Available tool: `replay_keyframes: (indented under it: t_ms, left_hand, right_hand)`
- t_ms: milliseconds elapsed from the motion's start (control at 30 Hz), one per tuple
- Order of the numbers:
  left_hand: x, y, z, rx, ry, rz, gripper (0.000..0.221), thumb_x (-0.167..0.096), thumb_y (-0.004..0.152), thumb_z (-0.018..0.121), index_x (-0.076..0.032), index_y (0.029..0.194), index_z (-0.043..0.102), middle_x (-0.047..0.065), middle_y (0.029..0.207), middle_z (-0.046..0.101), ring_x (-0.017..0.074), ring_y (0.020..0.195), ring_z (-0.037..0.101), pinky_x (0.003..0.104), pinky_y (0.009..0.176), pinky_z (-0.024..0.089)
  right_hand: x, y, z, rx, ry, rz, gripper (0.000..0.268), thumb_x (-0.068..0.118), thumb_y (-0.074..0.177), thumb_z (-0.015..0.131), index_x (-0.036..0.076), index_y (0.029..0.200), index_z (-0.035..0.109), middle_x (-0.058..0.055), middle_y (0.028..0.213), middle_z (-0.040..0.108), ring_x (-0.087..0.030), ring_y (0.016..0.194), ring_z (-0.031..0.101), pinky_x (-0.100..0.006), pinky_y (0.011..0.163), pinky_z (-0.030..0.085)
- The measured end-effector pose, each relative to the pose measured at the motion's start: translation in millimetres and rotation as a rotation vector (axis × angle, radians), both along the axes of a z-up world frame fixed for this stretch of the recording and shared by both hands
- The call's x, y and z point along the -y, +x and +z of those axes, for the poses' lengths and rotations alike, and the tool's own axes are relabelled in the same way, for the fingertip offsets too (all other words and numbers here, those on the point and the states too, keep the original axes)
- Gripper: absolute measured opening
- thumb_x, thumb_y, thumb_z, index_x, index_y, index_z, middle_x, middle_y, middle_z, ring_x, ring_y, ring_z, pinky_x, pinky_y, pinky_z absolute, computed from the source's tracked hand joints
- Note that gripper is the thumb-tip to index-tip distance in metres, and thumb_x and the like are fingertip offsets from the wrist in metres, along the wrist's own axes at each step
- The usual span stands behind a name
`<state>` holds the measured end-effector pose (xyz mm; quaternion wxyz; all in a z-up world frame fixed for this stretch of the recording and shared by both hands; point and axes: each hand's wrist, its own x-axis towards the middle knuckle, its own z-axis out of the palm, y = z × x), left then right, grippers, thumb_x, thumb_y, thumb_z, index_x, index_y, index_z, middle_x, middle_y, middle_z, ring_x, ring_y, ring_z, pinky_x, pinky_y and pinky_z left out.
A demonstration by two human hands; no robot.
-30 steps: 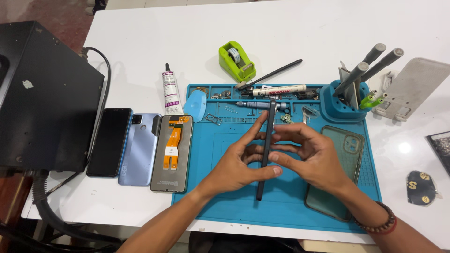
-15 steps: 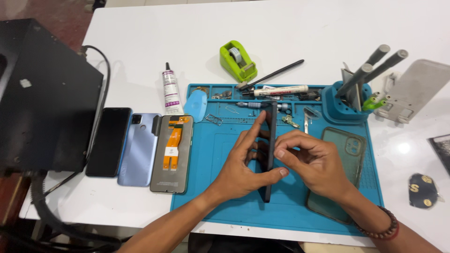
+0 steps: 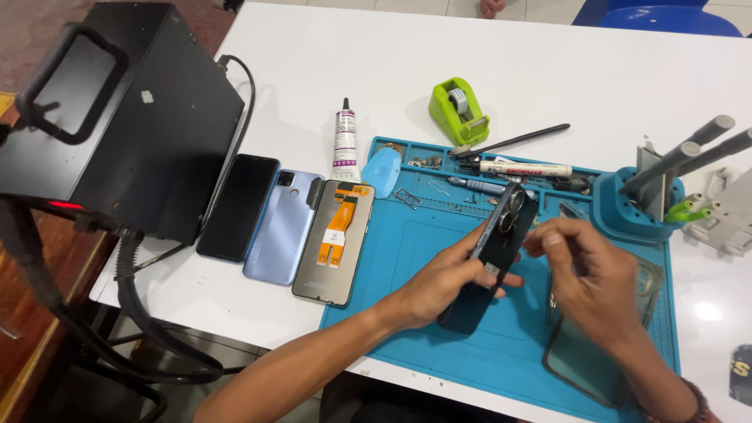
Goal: The person disassembles and reassembles multiple smartphones on a workbench. They remove back covers, disconnect internal components, and handle batteries and screens using a screwdriver and other tools. The person also briefly inspects a light blue phone case and compares it to the device.
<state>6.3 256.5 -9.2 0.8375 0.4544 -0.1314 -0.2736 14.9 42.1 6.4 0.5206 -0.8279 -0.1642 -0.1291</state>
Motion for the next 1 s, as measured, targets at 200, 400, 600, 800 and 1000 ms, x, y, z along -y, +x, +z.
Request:
replay_keyframes:
  t_ms: [200,400,600,800,1000]
  left_hand:
    - [-4,5,4,-0.04,0.312,0.091,0.061,-0.019,0.094,0.062,-0.011,0.152,0.046,0.011,0.109,0.072,0.0156,0.093,0.069,0.031,0.081,0.058]
    - [-29,12,27,0.294,0.786,0.039,0.051,-0.04,0.084,0.08,-0.007,0.121,0.071,0.006,0.095,0.078,0.0123,0.084,0.073,0.028,0.074,0.058]
    - [-39,23,38,0.499,0.871,-0.217,0.059,-0.044,0.074,0.084,-0.012,0.122,0.071,0.006,0.087,0.078,0.0149,0.078,0.074,0.029,0.068,0.056]
    - [-29,40,36,0.71,1.002,-0.448,0.064,-0.049,0.07,0.085,-0.016,0.124,0.073,0.005,0.089,0.077,0.0203,0.081,0.072,0.034,0.07,0.055]
    - [-17,56,35,0.944,1.099,-0.501,0.062,-0.045,0.066,0.09,-0.012,0.117,0.074,0.007,0.092,0.066,0.0253,0.087,0.066,0.038,0.073,0.054]
  right_hand:
    - [23,15,24,0.317,-0.459,-0.238,0.011,0.008,0.106,0.075,0.002,0.115,0.074,-0.011,0.101,0.076,-0.017,0.083,0.074,-0.026,0.072,0.057]
    - [42,24,24,0.316,-0.501,-0.269,0.012,0.006,0.102,0.076,0.0,0.112,0.072,-0.015,0.101,0.072,-0.025,0.084,0.072,-0.034,0.073,0.057]
    - [42,28,19,0.436,-0.54,-0.211,0.025,-0.007,0.09,0.06,-0.005,0.115,0.066,-0.023,0.097,0.067,-0.039,0.084,0.067,-0.043,0.073,0.054]
    - [51,29,17,0.255,-0.525,-0.203,0.014,0.002,0.098,0.07,0.0,0.111,0.069,-0.018,0.095,0.07,-0.034,0.079,0.069,-0.041,0.07,0.055]
    - [51,30,12,0.257,-0.537,-0.207,0.024,-0.006,0.094,0.064,-0.001,0.117,0.069,-0.017,0.102,0.068,-0.031,0.08,0.068,-0.039,0.071,0.055]
